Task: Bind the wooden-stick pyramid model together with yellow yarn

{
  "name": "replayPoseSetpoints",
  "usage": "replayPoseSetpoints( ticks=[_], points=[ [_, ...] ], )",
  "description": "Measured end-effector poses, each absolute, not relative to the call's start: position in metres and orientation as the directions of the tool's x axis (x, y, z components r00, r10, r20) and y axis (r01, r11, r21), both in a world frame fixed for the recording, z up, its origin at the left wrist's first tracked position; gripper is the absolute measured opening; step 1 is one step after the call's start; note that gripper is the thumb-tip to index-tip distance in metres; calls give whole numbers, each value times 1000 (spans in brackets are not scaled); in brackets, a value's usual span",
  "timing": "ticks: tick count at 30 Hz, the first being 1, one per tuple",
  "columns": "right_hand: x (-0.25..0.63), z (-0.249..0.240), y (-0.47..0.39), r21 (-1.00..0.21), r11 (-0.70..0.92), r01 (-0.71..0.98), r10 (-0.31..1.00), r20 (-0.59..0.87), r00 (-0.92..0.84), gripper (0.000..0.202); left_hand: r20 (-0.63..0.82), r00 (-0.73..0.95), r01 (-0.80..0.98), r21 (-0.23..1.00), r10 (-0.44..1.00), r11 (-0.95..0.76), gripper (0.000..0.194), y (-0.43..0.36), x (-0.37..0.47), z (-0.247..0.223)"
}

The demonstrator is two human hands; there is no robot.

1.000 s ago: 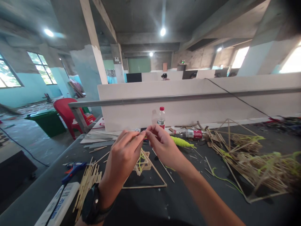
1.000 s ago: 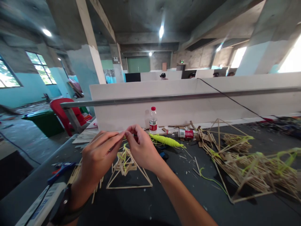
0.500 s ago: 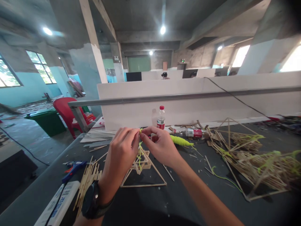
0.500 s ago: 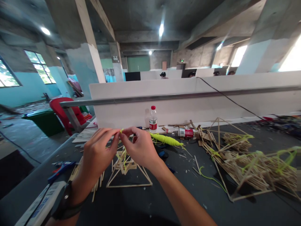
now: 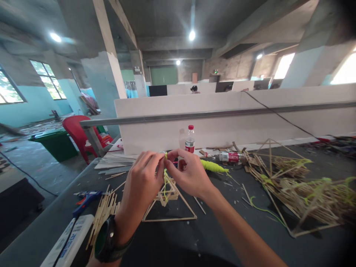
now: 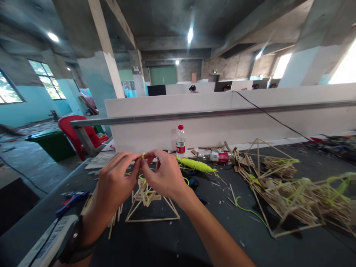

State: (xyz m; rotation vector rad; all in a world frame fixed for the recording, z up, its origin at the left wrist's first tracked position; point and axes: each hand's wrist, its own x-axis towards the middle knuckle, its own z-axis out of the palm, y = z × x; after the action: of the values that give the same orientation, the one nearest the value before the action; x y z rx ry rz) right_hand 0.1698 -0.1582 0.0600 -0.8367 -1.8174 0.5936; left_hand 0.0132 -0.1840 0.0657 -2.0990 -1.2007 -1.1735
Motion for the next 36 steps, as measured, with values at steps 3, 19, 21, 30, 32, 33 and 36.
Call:
replayPoseSetpoints(
  ticks=[3,19,21,30,32,33,36],
  points=[
    [170,62,-160,-712,644,281,765,605,-219,14,854,256,851,23,452,-525,12,-187,15,66],
    [181,70,-162,-492,761,422,638,685,-352,7,382,218,326,839,898,-436,19,-187,2,78],
    [182,70,-162,-500,769,398,633,684,-362,7,300,218,201,917,929,-344,21,-186,-2,75],
    [182,72,-164,-533,824,193,567,771,-292,17,132,159,-136,985,978,-111,14,-193,-1,82],
    [185,72,-164,-570,815,110,570,749,-338,22,134,163,-130,985,978,-113,13,-195,-1,84],
    [186,71,-163,-587,806,78,572,737,-359,24,137,166,-122,986,977,-117,13,-196,-2,84],
    [189,69,-161,-615,788,23,574,721,-389,23,141,182,-88,988,973,-127,13,-198,-6,82]
  ],
)
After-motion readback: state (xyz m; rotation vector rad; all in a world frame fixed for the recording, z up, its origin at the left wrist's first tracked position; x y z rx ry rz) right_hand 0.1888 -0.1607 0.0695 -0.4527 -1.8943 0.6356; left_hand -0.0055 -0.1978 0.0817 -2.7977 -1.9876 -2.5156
